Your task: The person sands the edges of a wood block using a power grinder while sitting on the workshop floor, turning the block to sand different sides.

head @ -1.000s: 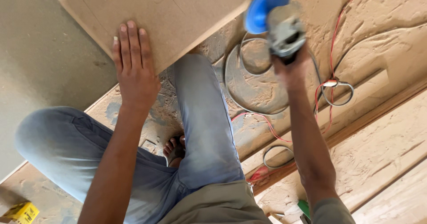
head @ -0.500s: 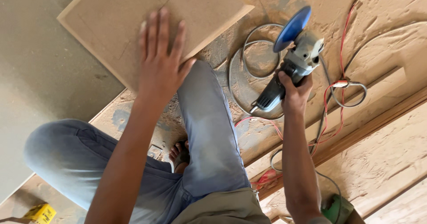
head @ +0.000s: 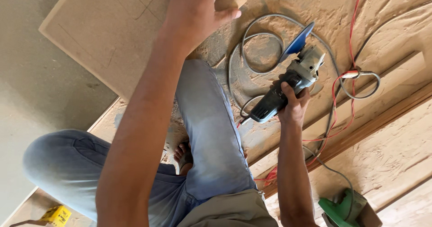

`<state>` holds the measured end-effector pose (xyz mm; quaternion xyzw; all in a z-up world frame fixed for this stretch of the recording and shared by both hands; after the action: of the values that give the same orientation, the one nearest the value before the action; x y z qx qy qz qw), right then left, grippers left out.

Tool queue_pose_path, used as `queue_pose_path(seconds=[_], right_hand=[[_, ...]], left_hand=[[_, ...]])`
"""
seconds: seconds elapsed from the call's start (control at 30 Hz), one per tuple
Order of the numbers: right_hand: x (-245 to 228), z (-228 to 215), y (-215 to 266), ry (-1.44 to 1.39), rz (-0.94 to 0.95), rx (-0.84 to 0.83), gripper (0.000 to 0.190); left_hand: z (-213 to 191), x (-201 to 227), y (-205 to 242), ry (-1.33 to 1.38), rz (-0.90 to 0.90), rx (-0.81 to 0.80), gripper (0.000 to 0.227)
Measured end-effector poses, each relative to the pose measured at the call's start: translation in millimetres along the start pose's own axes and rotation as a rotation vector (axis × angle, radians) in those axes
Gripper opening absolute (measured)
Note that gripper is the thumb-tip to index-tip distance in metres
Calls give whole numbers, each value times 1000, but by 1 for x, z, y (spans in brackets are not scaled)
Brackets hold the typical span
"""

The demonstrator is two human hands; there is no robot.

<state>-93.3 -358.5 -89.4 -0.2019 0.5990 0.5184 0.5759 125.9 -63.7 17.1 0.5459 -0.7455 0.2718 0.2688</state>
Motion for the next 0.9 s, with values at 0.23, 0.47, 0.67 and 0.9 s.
queue_pose_path(seconds=[0.23, 0.47, 0.67, 0.9], right_hand=[[3, 6, 2, 16, 19, 1, 45], [0, 16, 3, 16, 28, -26, 43], [2, 18, 1, 0, 68, -44, 44], [-15, 31, -7, -65, -18, -129, 54]], left_hand=[[31, 24, -13, -350, 132, 73, 30], [50, 7, -27, -285, 58, -242, 27], [38, -2, 14, -344, 21, -242, 57], [-52, -27, 166, -716, -279, 161, 70]])
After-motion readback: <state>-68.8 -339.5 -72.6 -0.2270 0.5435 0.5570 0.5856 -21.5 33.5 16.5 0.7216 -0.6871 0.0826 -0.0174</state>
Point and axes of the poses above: each hand's wrist, its own y-axis away from the middle knuckle, its own z-axis out of the palm, x = y × z, the point moved 10 cm from there along -y, towards the middle knuckle, and after that the axes turned 9 degrees about -z, right-handed, at the moved point
